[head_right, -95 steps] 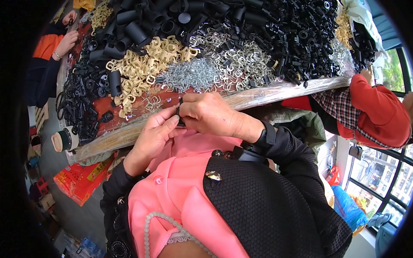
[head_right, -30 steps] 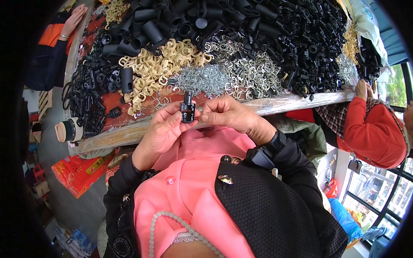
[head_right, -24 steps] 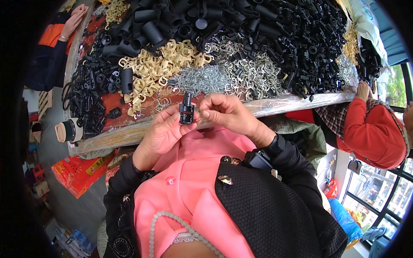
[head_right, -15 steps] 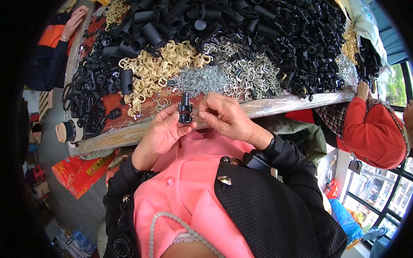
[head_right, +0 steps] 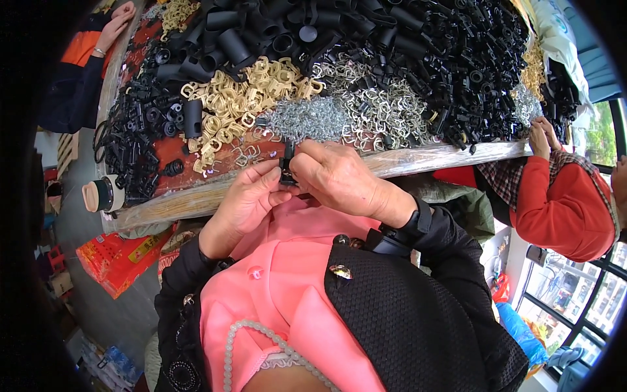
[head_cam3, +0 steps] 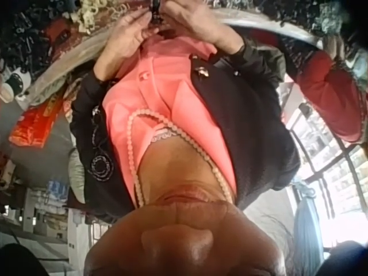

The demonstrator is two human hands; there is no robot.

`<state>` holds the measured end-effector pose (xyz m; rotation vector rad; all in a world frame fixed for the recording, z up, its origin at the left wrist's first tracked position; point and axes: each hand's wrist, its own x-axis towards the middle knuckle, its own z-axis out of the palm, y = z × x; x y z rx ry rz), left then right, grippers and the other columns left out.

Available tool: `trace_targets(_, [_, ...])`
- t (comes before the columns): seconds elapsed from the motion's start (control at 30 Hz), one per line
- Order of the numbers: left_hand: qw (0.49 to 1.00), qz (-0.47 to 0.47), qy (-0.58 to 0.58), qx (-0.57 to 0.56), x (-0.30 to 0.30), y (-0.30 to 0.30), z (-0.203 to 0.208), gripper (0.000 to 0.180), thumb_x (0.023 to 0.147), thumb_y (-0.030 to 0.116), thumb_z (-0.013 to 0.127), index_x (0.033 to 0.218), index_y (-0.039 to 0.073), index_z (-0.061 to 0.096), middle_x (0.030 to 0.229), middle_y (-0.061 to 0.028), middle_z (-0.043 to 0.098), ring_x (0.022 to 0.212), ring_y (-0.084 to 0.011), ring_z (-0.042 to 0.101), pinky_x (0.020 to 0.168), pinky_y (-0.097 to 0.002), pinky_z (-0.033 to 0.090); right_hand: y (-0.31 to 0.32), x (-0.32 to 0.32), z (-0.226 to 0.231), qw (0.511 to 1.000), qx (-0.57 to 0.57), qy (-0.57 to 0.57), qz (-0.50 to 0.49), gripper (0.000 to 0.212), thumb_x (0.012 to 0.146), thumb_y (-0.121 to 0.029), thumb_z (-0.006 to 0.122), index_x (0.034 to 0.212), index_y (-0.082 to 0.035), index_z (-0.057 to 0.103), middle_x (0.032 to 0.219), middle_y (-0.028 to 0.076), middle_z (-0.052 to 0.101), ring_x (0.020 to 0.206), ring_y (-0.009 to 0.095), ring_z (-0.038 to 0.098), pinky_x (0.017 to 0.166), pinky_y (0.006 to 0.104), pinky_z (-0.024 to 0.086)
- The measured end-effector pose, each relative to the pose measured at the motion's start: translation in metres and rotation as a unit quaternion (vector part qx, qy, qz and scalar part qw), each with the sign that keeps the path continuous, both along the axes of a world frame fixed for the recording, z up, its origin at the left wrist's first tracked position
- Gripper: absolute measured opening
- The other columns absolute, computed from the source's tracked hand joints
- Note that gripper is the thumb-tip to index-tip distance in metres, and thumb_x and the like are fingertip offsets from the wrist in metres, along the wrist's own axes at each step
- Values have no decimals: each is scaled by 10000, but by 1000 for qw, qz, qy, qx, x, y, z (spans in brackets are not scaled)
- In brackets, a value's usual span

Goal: The person assembles components by hand, picking up a black plastic part and a small beige piece to fit them together. They then insert a small metal pin into the assembly before sliding a larger black plastic sleeve over the parts.

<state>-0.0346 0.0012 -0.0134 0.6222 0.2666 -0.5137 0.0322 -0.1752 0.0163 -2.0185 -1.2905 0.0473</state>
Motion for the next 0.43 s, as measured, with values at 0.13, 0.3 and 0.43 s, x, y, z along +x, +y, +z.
trace_targets(0.13, [999, -12, 14, 26, 1, 0, 1, 251, 849, 97, 489, 1069, -23, 482, 942, -114, 577, 811, -216, 604, 680, -250, 505, 0, 2, -1, 999, -19, -26, 19, 145, 694, -34, 582, 796, -37, 478, 706, 75, 441, 553, 241, 473, 489, 324, 393])
trace_targets(0.3, [997, -31, -12, 69, -1, -3, 4, 280, 852, 122, 489, 1089, -29, 486, 964, -85, 575, 817, -179, 594, 707, -230, 478, 1, -2, 3, 994, -72, -78, 18, 173, 678, -47, 598, 806, -48, 482, 715, 70, 450, 560, 242, 479, 493, 324, 400])
trace_targets(0.43, [996, -57, -12, 64, -3, 3, 7, 306, 833, 110, 516, 1108, -16, 473, 972, -107, 575, 839, -204, 599, 717, -243, 486, 4, -4, -4, 999, -47, -17, 11, 191, 669, -77, 617, 812, -75, 490, 738, 67, 474, 583, 237, 505, 502, 316, 408])
